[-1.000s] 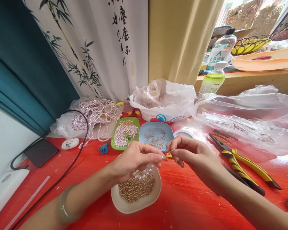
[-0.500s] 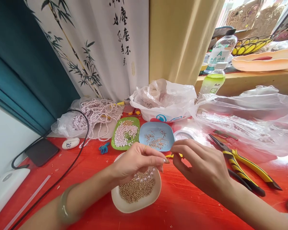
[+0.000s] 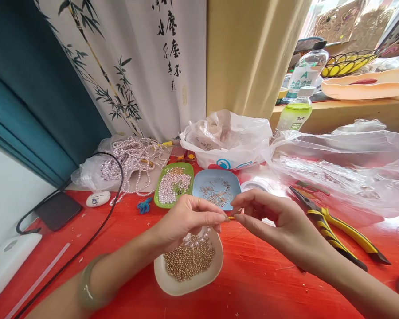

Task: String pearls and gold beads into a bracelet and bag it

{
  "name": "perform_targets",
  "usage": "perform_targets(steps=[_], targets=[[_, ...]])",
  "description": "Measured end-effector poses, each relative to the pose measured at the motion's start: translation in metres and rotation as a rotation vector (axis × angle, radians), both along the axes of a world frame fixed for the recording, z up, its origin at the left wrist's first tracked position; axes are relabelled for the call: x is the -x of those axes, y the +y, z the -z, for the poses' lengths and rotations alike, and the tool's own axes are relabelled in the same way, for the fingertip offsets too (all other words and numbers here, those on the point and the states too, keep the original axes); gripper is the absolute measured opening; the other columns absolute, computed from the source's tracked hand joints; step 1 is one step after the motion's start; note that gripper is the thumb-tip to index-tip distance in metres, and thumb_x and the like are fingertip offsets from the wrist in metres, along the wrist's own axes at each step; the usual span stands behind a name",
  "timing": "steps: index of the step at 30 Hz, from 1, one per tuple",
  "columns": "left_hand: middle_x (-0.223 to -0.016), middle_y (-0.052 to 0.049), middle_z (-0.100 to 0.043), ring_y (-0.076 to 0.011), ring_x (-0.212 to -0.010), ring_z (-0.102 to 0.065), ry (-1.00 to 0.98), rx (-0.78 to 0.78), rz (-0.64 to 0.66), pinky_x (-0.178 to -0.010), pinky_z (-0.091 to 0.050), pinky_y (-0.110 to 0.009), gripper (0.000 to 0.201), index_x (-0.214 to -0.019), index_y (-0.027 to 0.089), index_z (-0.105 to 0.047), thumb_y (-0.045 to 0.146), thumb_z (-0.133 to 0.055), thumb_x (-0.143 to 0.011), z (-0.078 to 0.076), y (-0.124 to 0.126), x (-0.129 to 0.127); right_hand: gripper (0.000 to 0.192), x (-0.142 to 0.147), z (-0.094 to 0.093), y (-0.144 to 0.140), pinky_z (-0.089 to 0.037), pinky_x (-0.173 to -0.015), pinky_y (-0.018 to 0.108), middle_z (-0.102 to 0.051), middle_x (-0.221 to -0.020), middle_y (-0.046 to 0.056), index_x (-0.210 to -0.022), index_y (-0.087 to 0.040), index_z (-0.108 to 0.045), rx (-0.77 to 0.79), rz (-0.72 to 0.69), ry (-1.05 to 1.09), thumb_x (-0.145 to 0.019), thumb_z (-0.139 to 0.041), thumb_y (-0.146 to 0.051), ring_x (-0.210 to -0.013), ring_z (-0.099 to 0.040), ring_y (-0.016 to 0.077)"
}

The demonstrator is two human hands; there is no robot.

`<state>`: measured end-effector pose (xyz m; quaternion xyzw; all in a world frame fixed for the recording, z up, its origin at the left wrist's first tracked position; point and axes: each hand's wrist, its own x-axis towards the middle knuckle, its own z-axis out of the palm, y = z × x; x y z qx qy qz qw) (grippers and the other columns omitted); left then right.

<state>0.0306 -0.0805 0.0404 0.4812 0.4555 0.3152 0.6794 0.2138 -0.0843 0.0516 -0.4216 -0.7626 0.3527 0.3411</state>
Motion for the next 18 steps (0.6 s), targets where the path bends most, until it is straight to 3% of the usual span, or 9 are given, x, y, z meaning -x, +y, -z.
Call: perform_targets(steps=[5, 10, 18], targets=[[-0.049, 0.002, -0.057, -0.0021, -0.035, -0.025, 0.035, -0.030, -0.018, -0.037, -0.013, -0.021, 0.012, -0.065, 0.016, -0.070, 0.027, -0.069, -0.060, -0.0012, 0.0005, 0.0005, 0.011, 0.0003, 0.0000, 0.0020, -0.042, -0.044, 0.023, -0.059, -0.059, -0.001, -0.071, -0.020, -0.061, 0.088, -0.006, 0.054, -0.077, -0.052, -0.023, -0.052, -0.052, 0.0114], [-0.050, 0.002, -0.057, -0.0026, -0.038, -0.028, 0.029, -0.064, -0.022, -0.037, -0.014, -0.020, 0.012, -0.067, 0.017, -0.071, 0.027, -0.070, -0.060, 0.0005, 0.0027, 0.0017, 0.010, -0.0014, -0.0016, 0.0023, -0.047, -0.050, 0.025, -0.059, -0.054, -0.002, -0.069, -0.022, -0.062, 0.031, -0.011, 0.088, -0.075, -0.055, -0.024, -0.056, -0.057, 0.0139], [-0.052, 0.002, -0.056, -0.0021, -0.039, -0.024, 0.023, -0.068, -0.034, -0.038, -0.012, -0.021, 0.012, -0.070, 0.017, -0.072, 0.027, -0.068, -0.064, 0.0018, 0.0023, 0.0011, 0.015, -0.0015, 0.0002, 0.0013, -0.043, -0.045, 0.021, -0.063, -0.058, -0.001, -0.070, -0.018, -0.064, -0.058, 0.020, -0.006, -0.079, -0.053, -0.020, -0.051, -0.054, 0.0106]])
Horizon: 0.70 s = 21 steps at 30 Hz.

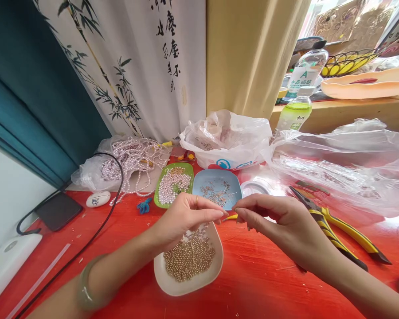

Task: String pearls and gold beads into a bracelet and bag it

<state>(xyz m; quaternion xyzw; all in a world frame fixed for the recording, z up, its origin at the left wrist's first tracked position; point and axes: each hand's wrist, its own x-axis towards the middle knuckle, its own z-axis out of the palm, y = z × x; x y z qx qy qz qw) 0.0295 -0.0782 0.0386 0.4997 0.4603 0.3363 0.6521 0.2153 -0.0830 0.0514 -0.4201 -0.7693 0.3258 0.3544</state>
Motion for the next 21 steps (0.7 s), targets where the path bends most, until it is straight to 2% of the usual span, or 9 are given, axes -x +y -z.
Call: perform_targets(steps=[5, 9, 12, 17, 21], targets=[[-0.055, 0.000, -0.059, -0.0026, -0.039, -0.025, 0.008, -0.016, 0.012, -0.039, -0.013, -0.022, 0.015, -0.070, 0.016, -0.072, 0.029, -0.068, -0.065, 0.001, -0.001, -0.001, 0.013, 0.003, 0.006, -0.002, -0.043, -0.047, 0.023, -0.065, -0.062, 0.001, -0.071, -0.018, -0.063, -0.174, 0.035, 0.005, -0.078, -0.053, -0.017, -0.053, -0.055, 0.0115], [-0.049, 0.002, -0.055, -0.0029, -0.038, -0.022, -0.008, -0.024, 0.040, -0.039, -0.013, -0.023, 0.015, -0.065, 0.016, -0.071, 0.030, -0.066, -0.067, 0.002, -0.003, -0.001, 0.012, 0.005, 0.012, -0.003, -0.044, -0.048, 0.022, -0.064, -0.063, 0.001, -0.072, -0.017, -0.063, -0.301, 0.016, 0.021, -0.078, -0.054, -0.012, -0.053, -0.055, 0.0102], [-0.045, 0.003, -0.052, -0.0032, -0.038, -0.020, -0.016, -0.033, 0.055, -0.039, -0.012, -0.023, 0.016, -0.062, 0.016, -0.070, 0.030, -0.066, -0.067, 0.002, -0.003, -0.002, 0.012, 0.005, 0.013, -0.005, -0.044, -0.049, 0.021, -0.065, -0.064, 0.001, -0.074, -0.016, -0.064, -0.349, 0.021, 0.022, -0.077, -0.054, -0.010, -0.054, -0.056, 0.0098], [-0.054, 0.001, -0.059, -0.0034, -0.039, -0.023, -0.016, -0.037, 0.065, -0.039, -0.013, -0.023, 0.014, -0.069, 0.017, -0.071, 0.030, -0.066, -0.067, 0.003, -0.003, -0.001, 0.011, 0.007, 0.013, -0.006, -0.044, -0.046, 0.020, -0.064, -0.061, 0.002, -0.072, -0.015, -0.063, -0.386, 0.048, 0.042, -0.077, -0.054, -0.010, -0.052, -0.055, 0.0097], [-0.054, 0.001, -0.060, -0.0034, -0.040, -0.024, -0.037, -0.039, 0.071, -0.039, -0.014, -0.022, 0.012, -0.070, 0.018, -0.072, 0.029, -0.067, -0.067, 0.004, -0.002, 0.000, 0.011, 0.008, 0.013, -0.006, -0.043, -0.044, 0.020, -0.062, -0.059, 0.002, -0.072, -0.015, -0.062, -0.453, 0.055, 0.052, -0.077, -0.054, -0.009, -0.049, -0.054, 0.0095]])
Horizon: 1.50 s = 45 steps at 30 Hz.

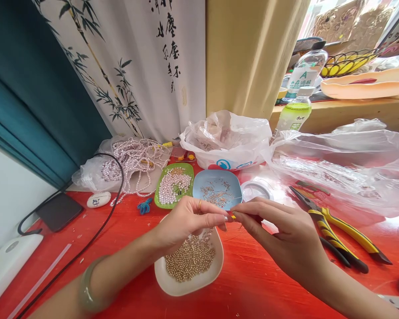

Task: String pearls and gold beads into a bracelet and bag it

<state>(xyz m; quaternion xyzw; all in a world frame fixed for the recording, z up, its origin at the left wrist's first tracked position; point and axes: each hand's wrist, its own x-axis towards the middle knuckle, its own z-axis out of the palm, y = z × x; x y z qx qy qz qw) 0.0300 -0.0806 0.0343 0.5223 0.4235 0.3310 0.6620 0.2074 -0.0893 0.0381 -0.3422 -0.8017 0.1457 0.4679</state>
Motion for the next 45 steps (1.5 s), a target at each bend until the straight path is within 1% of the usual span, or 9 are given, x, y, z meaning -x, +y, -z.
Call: perform_targets(steps=[5, 11, 16, 25, 32, 37, 39, 41, 45], targets=[[-0.054, 0.002, -0.059, -0.0031, -0.040, -0.025, -0.015, 0.011, -0.002, -0.039, -0.014, -0.021, 0.009, -0.067, 0.018, -0.071, 0.027, -0.067, -0.066, -0.0017, -0.0006, -0.0008, 0.012, -0.0009, 0.0001, -0.0011, -0.043, -0.044, 0.021, -0.061, -0.059, 0.003, -0.074, -0.014, -0.062, -0.096, -0.016, -0.018, -0.077, -0.053, -0.007, -0.048, -0.053, 0.0098], [-0.047, 0.004, -0.053, -0.0027, -0.039, -0.022, -0.034, 0.011, -0.003, -0.039, -0.014, -0.021, 0.010, -0.064, 0.018, -0.071, 0.026, -0.066, -0.067, -0.0039, -0.0013, -0.0019, 0.014, -0.0038, 0.0009, -0.0023, -0.043, -0.047, 0.021, -0.062, -0.062, 0.002, -0.081, -0.015, -0.063, -0.126, -0.050, -0.021, -0.076, -0.055, -0.004, -0.052, -0.053, 0.0097], [-0.052, 0.002, -0.058, -0.0031, -0.040, -0.024, -0.016, 0.004, -0.014, -0.039, -0.016, -0.021, 0.008, -0.066, 0.018, -0.071, 0.025, -0.067, -0.066, -0.0035, -0.0007, -0.0014, 0.016, -0.0030, -0.0002, -0.0028, -0.042, -0.046, 0.020, -0.061, -0.062, 0.001, -0.080, -0.016, -0.063, -0.145, -0.033, -0.018, -0.076, -0.054, -0.003, -0.051, -0.052, 0.0088], [-0.053, 0.001, -0.060, -0.0047, -0.042, -0.028, -0.007, 0.005, -0.032, -0.041, -0.018, -0.022, 0.007, -0.065, 0.019, -0.071, 0.026, -0.069, -0.063, -0.0027, -0.0028, -0.0021, 0.017, -0.0034, -0.0009, -0.0042, -0.043, -0.047, 0.021, -0.062, -0.062, 0.002, -0.080, -0.017, -0.063, -0.153, -0.004, -0.051, -0.076, -0.054, -0.004, -0.050, -0.053, 0.0099], [-0.056, 0.001, -0.062, -0.0058, -0.045, -0.038, -0.044, -0.003, -0.038, -0.045, -0.026, -0.021, 0.006, -0.065, 0.020, -0.071, 0.025, -0.071, -0.062, -0.0014, -0.0020, -0.0023, 0.020, -0.0037, -0.0017, -0.0069, -0.041, -0.046, 0.020, -0.060, -0.062, 0.001, -0.084, -0.019, -0.061, -0.189, -0.005, -0.064, -0.077, -0.052, -0.003, -0.051, -0.052, 0.0092], [-0.058, 0.000, -0.064, -0.0077, -0.051, -0.045, -0.056, -0.006, -0.048, -0.049, -0.030, -0.021, 0.005, -0.065, 0.020, -0.071, 0.023, -0.071, -0.061, -0.0021, -0.0019, -0.0036, 0.019, -0.0034, -0.0006, -0.0069, -0.039, -0.044, 0.020, -0.058, -0.059, 0.000, -0.085, -0.018, -0.061, -0.211, 0.001, -0.079, -0.077, -0.053, -0.003, -0.048, -0.048, 0.0091], [-0.057, 0.000, -0.063, -0.0070, -0.049, -0.042, -0.040, -0.016, -0.046, -0.048, -0.029, -0.021, 0.004, -0.063, 0.019, -0.071, 0.023, -0.070, -0.062, -0.0022, -0.0020, -0.0037, 0.019, -0.0029, 0.0002, -0.0067, -0.039, -0.045, 0.020, -0.058, -0.059, 0.000, -0.085, -0.018, -0.061, -0.222, -0.001, -0.081, -0.077, -0.052, -0.003, -0.048, -0.049, 0.0092], [-0.053, 0.001, -0.061, -0.0058, -0.045, -0.036, -0.020, -0.020, -0.046, -0.045, -0.025, -0.021, 0.005, -0.062, 0.019, -0.071, 0.024, -0.070, -0.062, -0.0020, -0.0021, -0.0036, 0.019, -0.0022, 0.0008, -0.0068, -0.039, -0.045, 0.020, -0.059, -0.060, 0.000, -0.085, -0.018, -0.061, -0.225, -0.006, -0.080, -0.076, -0.053, -0.003, -0.048, -0.050, 0.0092], [-0.049, 0.002, -0.058, -0.0042, -0.040, -0.027, -0.022, 0.030, -0.063, -0.041, -0.017, -0.022, 0.008, -0.061, 0.018, -0.071, 0.026, -0.070, -0.061, -0.0017, -0.0026, -0.0036, 0.017, -0.0002, 0.0010, -0.0068, -0.041, -0.045, 0.020, -0.061, -0.061, 0.001, -0.082, -0.017, -0.063, -0.185, 0.013, -0.047, -0.076, -0.054, -0.004, -0.049, -0.052, 0.0090]])
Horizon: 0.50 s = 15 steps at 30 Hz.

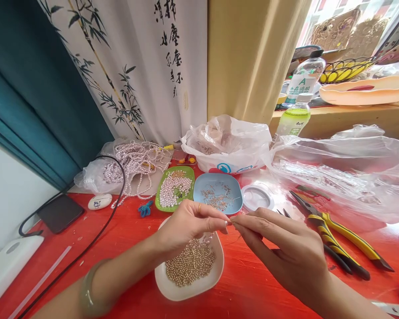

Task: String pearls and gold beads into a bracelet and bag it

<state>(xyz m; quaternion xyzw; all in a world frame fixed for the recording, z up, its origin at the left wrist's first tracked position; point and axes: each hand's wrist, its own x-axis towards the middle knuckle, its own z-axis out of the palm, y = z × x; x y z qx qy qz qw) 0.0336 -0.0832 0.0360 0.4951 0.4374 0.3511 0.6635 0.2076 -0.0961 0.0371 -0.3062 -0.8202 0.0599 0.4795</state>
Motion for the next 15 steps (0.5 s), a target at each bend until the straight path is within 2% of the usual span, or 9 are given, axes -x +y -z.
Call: perform_targets(steps=[8, 15], targets=[[-0.046, 0.002, -0.056, -0.0044, -0.040, -0.029, -0.046, 0.031, -0.018, -0.041, -0.020, -0.022, 0.008, -0.059, 0.018, -0.070, 0.026, -0.072, -0.058, -0.0015, -0.0006, -0.0016, 0.015, 0.0054, -0.0045, -0.0015, -0.043, -0.042, 0.021, -0.062, -0.055, 0.000, -0.069, -0.018, -0.062, 0.206, 0.028, 0.097, -0.077, -0.051, -0.010, -0.045, -0.053, 0.0098], [-0.044, 0.004, -0.052, -0.0046, -0.041, -0.031, -0.067, 0.042, -0.046, -0.043, -0.022, -0.021, 0.008, -0.058, 0.018, -0.070, 0.023, -0.074, -0.054, -0.0007, 0.0003, -0.0034, 0.015, 0.0072, -0.0047, -0.0024, -0.043, -0.041, 0.019, -0.061, -0.053, -0.001, -0.068, -0.018, -0.062, 0.266, 0.039, 0.092, -0.077, -0.050, -0.012, -0.045, -0.053, 0.0094]])
